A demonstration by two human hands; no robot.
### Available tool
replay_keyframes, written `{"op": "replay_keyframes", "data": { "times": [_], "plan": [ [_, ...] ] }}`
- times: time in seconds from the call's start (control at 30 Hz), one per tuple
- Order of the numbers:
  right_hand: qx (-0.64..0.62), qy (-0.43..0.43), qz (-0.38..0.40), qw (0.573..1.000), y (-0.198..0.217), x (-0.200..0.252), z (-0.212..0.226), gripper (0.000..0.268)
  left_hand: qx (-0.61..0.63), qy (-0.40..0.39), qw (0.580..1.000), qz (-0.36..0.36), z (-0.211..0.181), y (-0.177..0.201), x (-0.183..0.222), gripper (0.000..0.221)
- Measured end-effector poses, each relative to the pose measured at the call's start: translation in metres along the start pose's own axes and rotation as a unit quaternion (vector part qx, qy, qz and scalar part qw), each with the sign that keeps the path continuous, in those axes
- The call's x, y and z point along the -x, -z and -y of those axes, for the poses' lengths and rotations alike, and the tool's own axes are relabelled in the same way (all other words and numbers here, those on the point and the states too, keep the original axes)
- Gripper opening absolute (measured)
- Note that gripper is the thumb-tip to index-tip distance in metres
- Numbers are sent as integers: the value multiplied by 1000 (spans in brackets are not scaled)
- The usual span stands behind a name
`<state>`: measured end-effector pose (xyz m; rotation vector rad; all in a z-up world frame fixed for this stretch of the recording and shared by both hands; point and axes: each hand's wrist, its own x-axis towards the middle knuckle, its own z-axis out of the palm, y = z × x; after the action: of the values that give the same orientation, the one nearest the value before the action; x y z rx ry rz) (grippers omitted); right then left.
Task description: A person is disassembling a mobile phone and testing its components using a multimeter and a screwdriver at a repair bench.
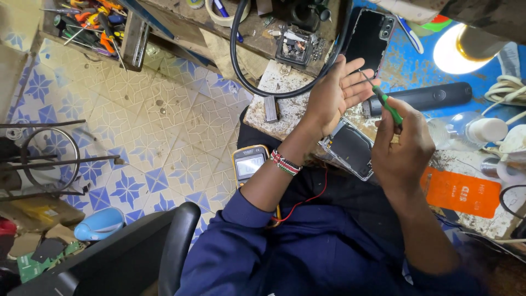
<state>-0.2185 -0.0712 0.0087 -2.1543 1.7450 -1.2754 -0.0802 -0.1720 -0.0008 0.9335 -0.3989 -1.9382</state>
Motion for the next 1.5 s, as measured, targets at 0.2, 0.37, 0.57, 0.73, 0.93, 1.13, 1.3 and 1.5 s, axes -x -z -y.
{"op": "replay_keyframes", "data": {
  "times": [0.2, 0.37, 0.57, 0.73, 0.93, 1.13, 1.3, 1.5],
  "plan": [
    [-6, 8, -9, 1000, 0, -1, -1, 14, -22, 2, 999, -26, -3, -4, 2, 78],
    [1, 3, -6, 1000, 1, 1, -3, 15, -18, -13, 999, -26, -2, -4, 4, 80],
    [0, -7, -7, 1000, 7, 3, 5, 15, -35, -46, 997, -43, 6, 2, 0, 57],
    [-30, -16, -22, 999, 16, 7, 15, 14, -21, -60, 996, -57, 4, 2, 11, 43],
    [-65, -20, -17, 998, 38, 17, 39, 17, -1, -64, 997, -52, 2, 3, 48, 47],
    [-213, -133, 15, 968, 58, 36, 73, 15, 54, -66, 996, -17, 18, 24, 97, 34],
    [-228, -116, 46, 965, 62, 53, 87, 15, 148, -42, 988, -12, 44, 53, 123, 38],
    [-200, -143, 54, 968, 62, 65, 88, 16, 164, -11, 986, -7, 52, 62, 137, 39]
  ]
}}
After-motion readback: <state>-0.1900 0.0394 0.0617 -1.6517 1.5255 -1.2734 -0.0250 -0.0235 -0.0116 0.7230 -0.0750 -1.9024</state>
